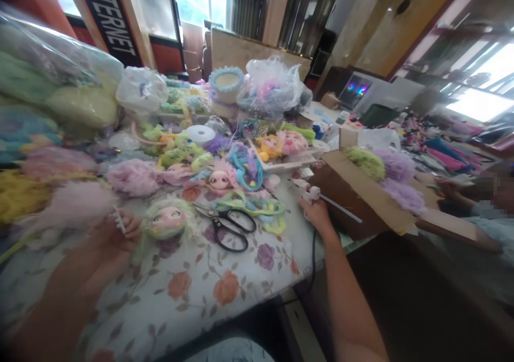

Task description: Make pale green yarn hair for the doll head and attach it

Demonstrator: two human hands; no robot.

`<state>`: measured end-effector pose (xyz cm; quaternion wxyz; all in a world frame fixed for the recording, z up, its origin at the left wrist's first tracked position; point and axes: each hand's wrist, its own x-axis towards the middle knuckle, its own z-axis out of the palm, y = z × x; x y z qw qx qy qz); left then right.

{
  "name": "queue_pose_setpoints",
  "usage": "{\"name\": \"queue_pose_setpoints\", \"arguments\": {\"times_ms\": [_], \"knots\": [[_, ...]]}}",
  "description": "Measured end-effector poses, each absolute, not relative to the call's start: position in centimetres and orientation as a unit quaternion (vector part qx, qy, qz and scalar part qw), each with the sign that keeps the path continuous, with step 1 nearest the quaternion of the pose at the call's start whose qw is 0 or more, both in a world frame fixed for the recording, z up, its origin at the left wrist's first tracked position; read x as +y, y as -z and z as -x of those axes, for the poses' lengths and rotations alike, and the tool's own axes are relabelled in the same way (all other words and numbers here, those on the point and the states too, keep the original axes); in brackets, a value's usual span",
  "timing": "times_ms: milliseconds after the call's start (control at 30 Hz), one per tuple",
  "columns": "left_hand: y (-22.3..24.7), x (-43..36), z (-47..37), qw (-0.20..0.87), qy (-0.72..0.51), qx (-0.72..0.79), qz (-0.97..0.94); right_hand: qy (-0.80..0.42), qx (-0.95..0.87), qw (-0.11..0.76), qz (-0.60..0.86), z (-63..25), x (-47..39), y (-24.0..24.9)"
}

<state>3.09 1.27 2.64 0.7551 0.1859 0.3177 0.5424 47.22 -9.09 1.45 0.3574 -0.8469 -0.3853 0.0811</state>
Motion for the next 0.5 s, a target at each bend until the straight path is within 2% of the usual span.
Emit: {"name": "queue_pose_setpoints", "arguments": {"times_ms": [200,367,433,500], "knots": [[-3.3,1.3,-3.2,0.722,-0.545,0.379,-0.195,-0.061,-0.414,0.322,0.849,-47.6,-8.2,-1.2],[-3.3,1.2,-3.5,0.658,-0.569,0.424,-0.252,-0.019,-0.442,0.308,0.842,-45.7,-11.4,-0.9],[-3.3,1.1,-3.7,0.641,-0.57,0.439,-0.266,0.06,-0.434,0.325,0.838,-44.2,-13.5,-0.2],[-3.2,1.0,-3.8,0.624,-0.562,0.45,-0.303,0.25,-0.447,0.321,0.796,-42.3,-15.1,0.7]]}}
